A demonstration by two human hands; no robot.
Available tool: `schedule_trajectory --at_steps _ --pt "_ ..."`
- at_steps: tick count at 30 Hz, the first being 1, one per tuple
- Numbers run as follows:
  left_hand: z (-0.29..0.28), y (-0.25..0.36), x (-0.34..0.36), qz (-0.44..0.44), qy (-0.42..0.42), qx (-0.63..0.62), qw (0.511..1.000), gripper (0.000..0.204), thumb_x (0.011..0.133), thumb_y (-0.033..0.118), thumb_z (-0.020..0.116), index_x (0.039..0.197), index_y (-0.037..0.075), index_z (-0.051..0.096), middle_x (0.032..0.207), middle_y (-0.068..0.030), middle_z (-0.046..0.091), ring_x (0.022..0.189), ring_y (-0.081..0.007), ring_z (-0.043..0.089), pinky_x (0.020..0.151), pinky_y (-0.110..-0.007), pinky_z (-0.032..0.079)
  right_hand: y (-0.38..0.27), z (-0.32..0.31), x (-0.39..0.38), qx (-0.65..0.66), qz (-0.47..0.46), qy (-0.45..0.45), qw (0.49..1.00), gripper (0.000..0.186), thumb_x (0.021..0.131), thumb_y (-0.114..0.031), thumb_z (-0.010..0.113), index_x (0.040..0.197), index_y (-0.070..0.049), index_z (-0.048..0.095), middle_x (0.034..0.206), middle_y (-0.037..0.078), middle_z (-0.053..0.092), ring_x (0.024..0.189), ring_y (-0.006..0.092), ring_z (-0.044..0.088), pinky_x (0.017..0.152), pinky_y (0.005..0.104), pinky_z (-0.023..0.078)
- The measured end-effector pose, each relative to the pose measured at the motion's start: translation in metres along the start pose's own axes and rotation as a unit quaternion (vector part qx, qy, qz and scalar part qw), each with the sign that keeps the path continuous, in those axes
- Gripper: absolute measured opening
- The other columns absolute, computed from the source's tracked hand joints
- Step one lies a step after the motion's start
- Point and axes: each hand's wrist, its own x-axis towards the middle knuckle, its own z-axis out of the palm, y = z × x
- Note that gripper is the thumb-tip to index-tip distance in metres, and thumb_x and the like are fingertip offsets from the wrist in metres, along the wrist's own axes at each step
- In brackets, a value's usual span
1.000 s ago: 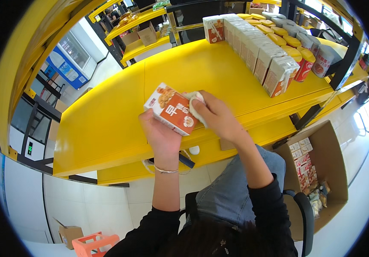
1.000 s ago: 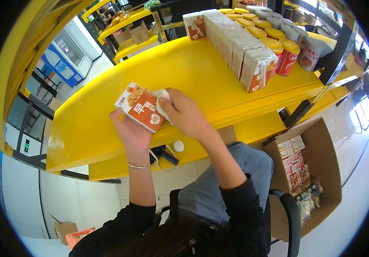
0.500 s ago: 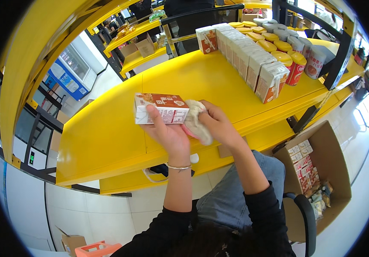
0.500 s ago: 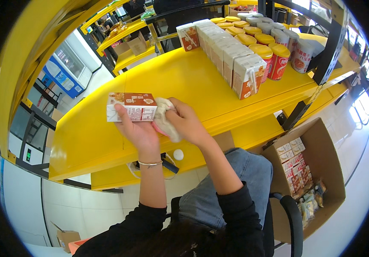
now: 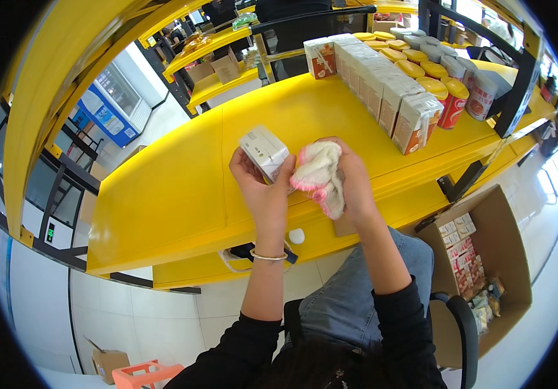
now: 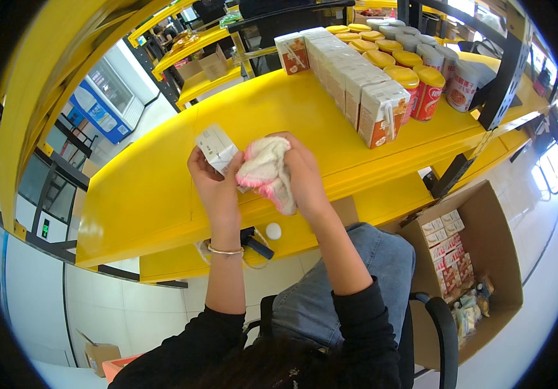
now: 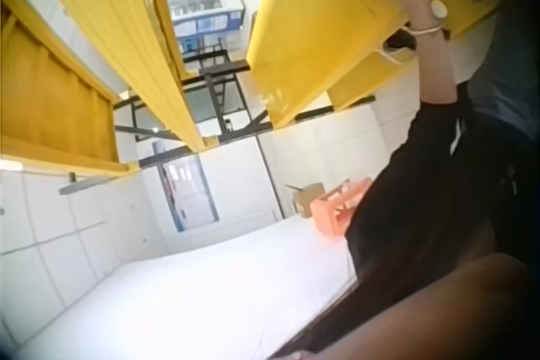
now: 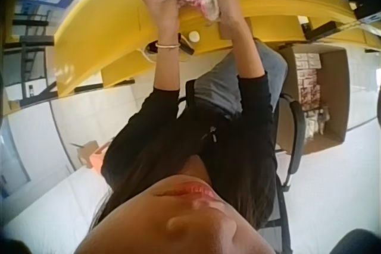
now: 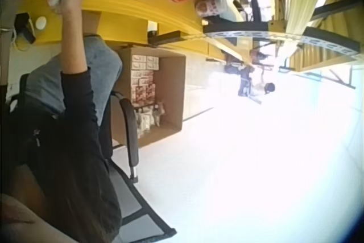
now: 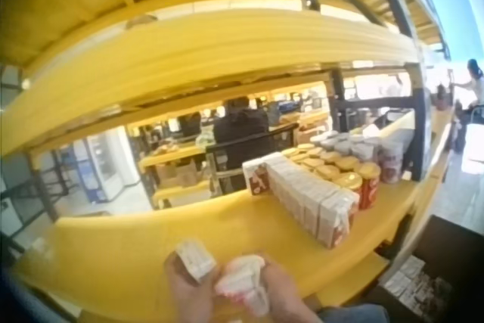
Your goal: The person wipes the surfaces of small rectangular boxes with a cloth, one at a time, then places them on a yellow shelf. The person repeats this process for multiple boxes taken from a cardboard box.
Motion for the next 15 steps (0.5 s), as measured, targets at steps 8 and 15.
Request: schedule_trajectory --at_steps 8,15 --pt "-0.02 0.018 -0.013 -0.019 -0.066 -0.143 0.987 0.055 0.094 0.027 0.046 0.139 0.004 0.024 0.138 -0.0187 0.034 0.129 -0.0251 0.033 0.107 -0.038 0.025 0.009 0.011 -0.014 -0.434 -0.093 -0.146 0.884 0.025 0.08 -0.018 0.049 0.097 -0.012 0.067 0.062 0.015 0.06 0.056 0.0261 0.061 0.057 0.0307 0.049" --pt "-0.042 0.033 -0.015 -0.039 -0.047 0.006 0.998 0.054 0.092 0.025 0.045 0.138 0.004 0.027 0.138 -0.0163 0.036 0.128 -0.0239 0.034 0.106 -0.041 0.025 0.007 0.023 -0.02 -0.495 -0.098 -0.072 0.861 0.031 0.079 -0.009 0.048 0.106 -0.009 0.064 0.073 0.013 0.064 0.054 0.0224 0.062 0.055 0.0305 0.049"
